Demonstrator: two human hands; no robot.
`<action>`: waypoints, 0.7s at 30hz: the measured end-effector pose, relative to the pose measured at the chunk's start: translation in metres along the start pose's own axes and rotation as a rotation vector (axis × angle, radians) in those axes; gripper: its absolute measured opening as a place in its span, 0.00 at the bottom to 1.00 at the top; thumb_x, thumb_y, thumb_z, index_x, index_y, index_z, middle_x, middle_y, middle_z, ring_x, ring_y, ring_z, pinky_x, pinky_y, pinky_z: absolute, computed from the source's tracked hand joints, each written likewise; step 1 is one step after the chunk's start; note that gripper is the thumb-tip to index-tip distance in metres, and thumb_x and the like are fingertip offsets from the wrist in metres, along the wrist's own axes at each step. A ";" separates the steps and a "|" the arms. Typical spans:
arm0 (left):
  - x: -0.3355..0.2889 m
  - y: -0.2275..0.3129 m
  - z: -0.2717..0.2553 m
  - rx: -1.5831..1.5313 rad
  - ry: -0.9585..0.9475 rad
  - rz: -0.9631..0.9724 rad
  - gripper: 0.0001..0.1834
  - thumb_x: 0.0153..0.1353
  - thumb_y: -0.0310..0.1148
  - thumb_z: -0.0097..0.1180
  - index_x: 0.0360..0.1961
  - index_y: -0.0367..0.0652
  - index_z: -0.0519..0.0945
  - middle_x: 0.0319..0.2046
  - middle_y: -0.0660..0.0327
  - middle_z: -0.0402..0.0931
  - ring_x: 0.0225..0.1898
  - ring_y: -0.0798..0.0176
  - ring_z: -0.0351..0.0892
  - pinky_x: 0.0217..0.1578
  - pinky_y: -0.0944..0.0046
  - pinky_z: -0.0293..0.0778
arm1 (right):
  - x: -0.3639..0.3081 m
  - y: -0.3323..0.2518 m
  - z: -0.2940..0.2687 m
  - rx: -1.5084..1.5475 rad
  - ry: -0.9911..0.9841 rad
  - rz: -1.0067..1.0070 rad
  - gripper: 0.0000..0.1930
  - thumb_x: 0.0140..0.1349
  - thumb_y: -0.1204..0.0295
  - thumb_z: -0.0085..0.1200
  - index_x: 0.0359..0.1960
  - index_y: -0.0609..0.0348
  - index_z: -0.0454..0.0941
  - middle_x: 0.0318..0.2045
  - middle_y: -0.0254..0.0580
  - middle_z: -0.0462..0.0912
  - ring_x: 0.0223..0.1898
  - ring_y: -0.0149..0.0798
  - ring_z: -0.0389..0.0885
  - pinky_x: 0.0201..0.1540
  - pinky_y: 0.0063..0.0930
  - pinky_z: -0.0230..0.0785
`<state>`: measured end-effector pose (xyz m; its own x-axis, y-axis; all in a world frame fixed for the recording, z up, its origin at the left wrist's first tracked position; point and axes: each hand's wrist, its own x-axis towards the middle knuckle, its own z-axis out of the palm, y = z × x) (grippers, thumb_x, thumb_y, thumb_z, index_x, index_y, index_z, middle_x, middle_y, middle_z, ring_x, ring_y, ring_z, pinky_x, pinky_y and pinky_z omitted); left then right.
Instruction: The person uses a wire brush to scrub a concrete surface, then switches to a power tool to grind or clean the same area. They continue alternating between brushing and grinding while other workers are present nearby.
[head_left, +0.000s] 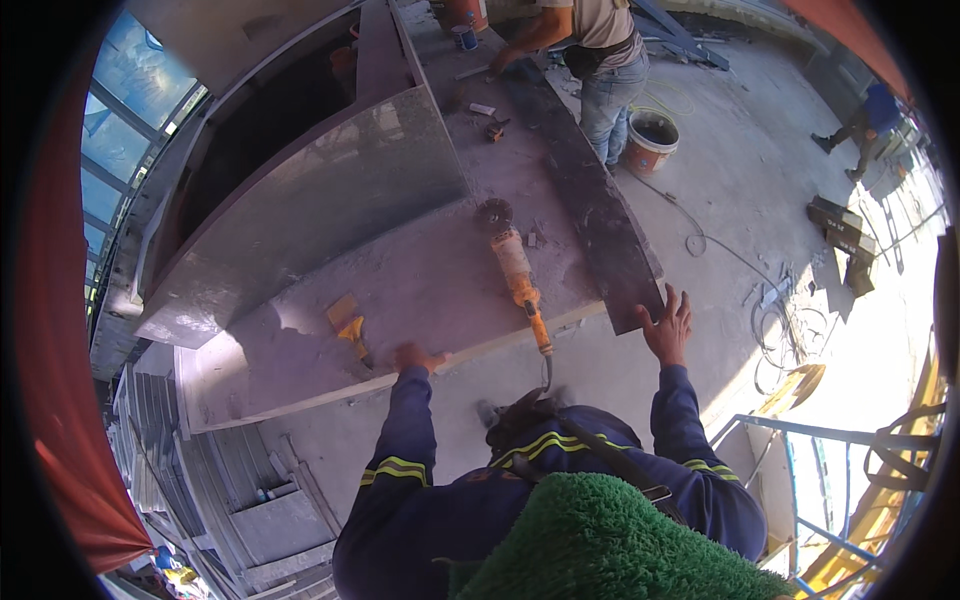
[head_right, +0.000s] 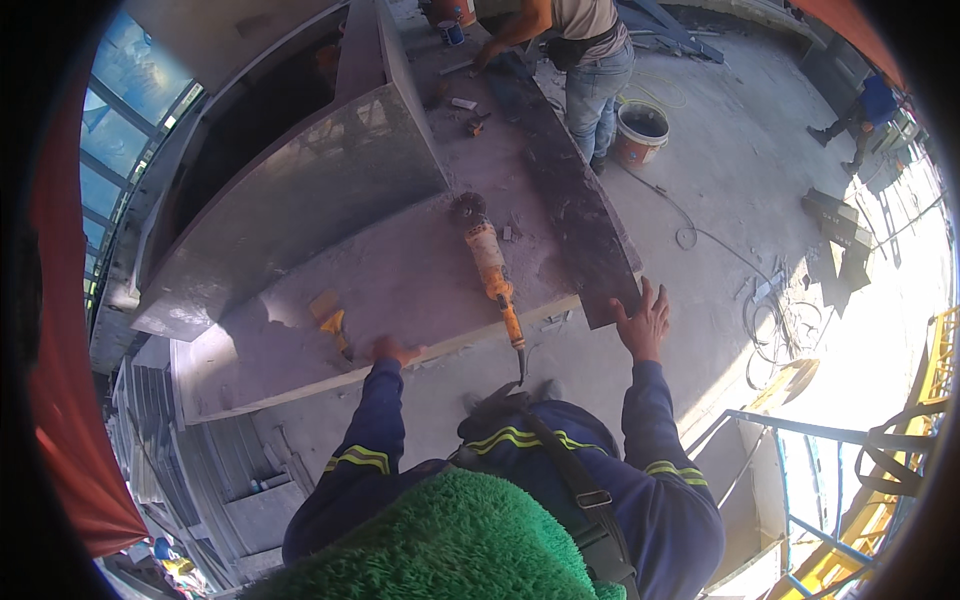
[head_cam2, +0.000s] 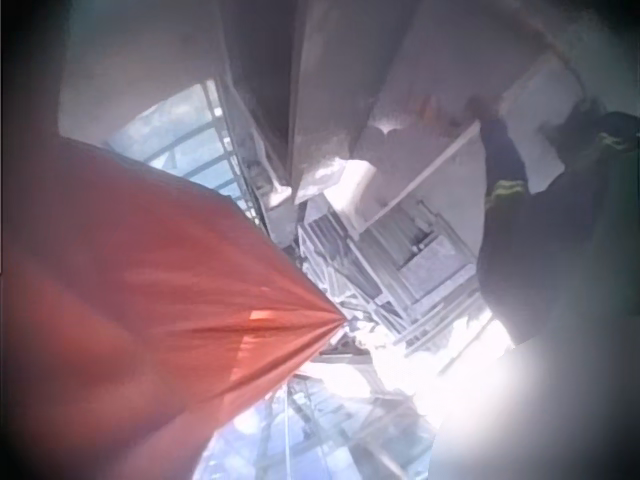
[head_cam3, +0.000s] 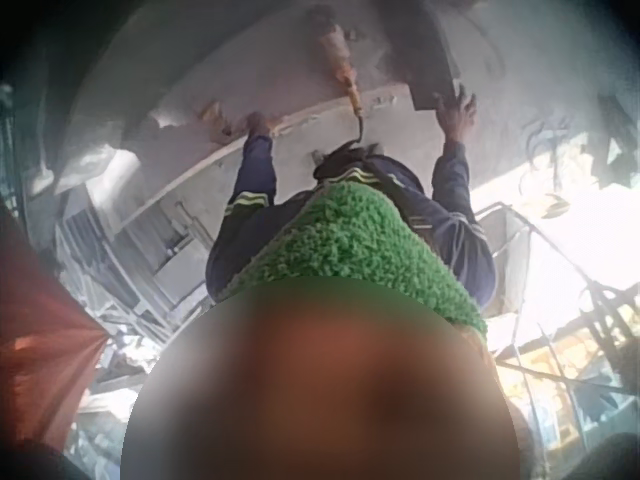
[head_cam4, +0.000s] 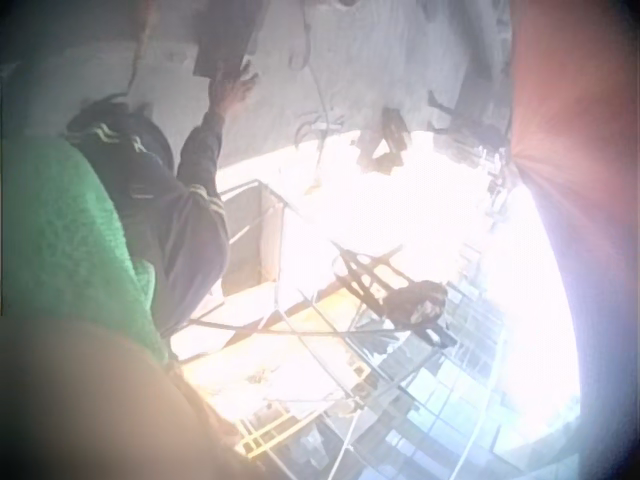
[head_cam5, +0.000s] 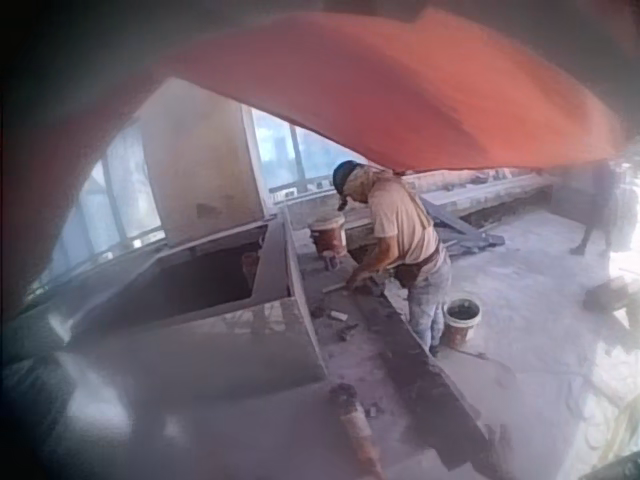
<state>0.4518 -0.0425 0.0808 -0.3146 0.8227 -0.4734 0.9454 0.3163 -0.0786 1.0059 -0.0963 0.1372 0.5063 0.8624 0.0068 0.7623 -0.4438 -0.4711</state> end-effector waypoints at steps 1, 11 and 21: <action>0.002 0.000 0.003 0.003 -0.001 -0.006 0.64 0.44 0.76 0.69 0.69 0.32 0.71 0.68 0.41 0.71 0.68 0.42 0.73 0.67 0.49 0.71 | 0.004 -0.010 0.003 -0.010 -0.052 0.009 0.47 0.61 0.39 0.62 0.78 0.43 0.56 0.77 0.64 0.53 0.78 0.65 0.51 0.73 0.67 0.49; 0.005 -0.003 0.023 0.022 0.098 -0.028 0.67 0.46 0.76 0.68 0.72 0.31 0.65 0.69 0.41 0.69 0.68 0.41 0.73 0.67 0.49 0.70 | 0.019 -0.039 0.039 -0.177 -0.234 -0.014 0.55 0.55 0.38 0.66 0.80 0.40 0.51 0.79 0.62 0.47 0.80 0.64 0.43 0.71 0.75 0.43; 0.020 -0.005 0.021 -0.003 0.055 0.036 0.62 0.43 0.75 0.71 0.65 0.30 0.75 0.64 0.41 0.76 0.65 0.43 0.76 0.61 0.49 0.75 | 0.016 -0.038 0.036 -0.183 -0.210 -0.025 0.55 0.55 0.37 0.65 0.81 0.40 0.51 0.80 0.58 0.45 0.80 0.63 0.42 0.71 0.75 0.43</action>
<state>0.4431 -0.0376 0.0535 -0.2843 0.8584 -0.4270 0.9561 0.2871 -0.0593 0.9703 -0.0573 0.1233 0.4060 0.8968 -0.1758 0.8434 -0.4418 -0.3059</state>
